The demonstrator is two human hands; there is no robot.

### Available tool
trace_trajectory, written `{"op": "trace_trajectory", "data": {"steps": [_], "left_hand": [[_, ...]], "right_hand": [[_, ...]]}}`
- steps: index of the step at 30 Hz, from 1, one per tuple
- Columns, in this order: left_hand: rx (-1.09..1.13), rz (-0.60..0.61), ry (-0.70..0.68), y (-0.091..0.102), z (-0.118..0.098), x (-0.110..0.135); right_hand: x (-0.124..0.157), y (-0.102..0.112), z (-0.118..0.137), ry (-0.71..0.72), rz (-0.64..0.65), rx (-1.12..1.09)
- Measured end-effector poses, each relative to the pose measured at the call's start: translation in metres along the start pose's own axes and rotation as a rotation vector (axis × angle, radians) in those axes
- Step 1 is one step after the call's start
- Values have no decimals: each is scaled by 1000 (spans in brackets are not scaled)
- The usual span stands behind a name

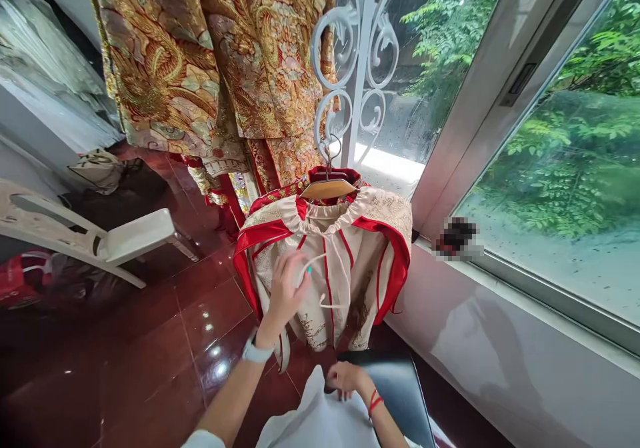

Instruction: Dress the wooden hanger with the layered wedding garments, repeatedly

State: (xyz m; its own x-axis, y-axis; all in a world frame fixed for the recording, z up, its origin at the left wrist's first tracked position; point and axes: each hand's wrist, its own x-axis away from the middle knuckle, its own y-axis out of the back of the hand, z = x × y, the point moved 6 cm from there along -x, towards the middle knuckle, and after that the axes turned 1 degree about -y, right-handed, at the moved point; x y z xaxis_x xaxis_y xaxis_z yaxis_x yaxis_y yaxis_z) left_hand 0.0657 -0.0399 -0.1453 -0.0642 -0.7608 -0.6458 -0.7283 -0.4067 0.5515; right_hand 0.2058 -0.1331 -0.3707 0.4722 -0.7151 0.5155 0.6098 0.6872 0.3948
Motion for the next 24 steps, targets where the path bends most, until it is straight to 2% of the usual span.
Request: {"op": "trace_trajectory", "data": {"steps": [2,3,5,8,10,13,16,17,21,24], "left_hand": [[-123,12,-140,2,-18,-47],[-196,46,-164,-1,-21,-66],[-342,189,-182,-13,-18,-92],[-472,439,-244,-26,-8,-101],[-471,524,-290,-25,-5,-97],[-413,575,-315,-18,-7,-90],[-398,574,-312,-15,-10,-89],[-413,565,-310,-15,-10,-89],[-466,570,-326,-18,-12,-87],[-485,590,-319,-19,-14,-85]], "right_hand": [[4,15,1,2,-43,6],[5,31,9,21,-89,-2],[7,74,39,116,-221,-44],[16,138,102,408,-528,-188],[17,161,139,546,-623,-261],[10,175,174,583,-773,-198],[11,188,181,542,-1067,-94],[11,191,181,551,-1111,-81],[15,198,178,649,-1038,-70],[20,200,177,653,-1020,-23]]}}
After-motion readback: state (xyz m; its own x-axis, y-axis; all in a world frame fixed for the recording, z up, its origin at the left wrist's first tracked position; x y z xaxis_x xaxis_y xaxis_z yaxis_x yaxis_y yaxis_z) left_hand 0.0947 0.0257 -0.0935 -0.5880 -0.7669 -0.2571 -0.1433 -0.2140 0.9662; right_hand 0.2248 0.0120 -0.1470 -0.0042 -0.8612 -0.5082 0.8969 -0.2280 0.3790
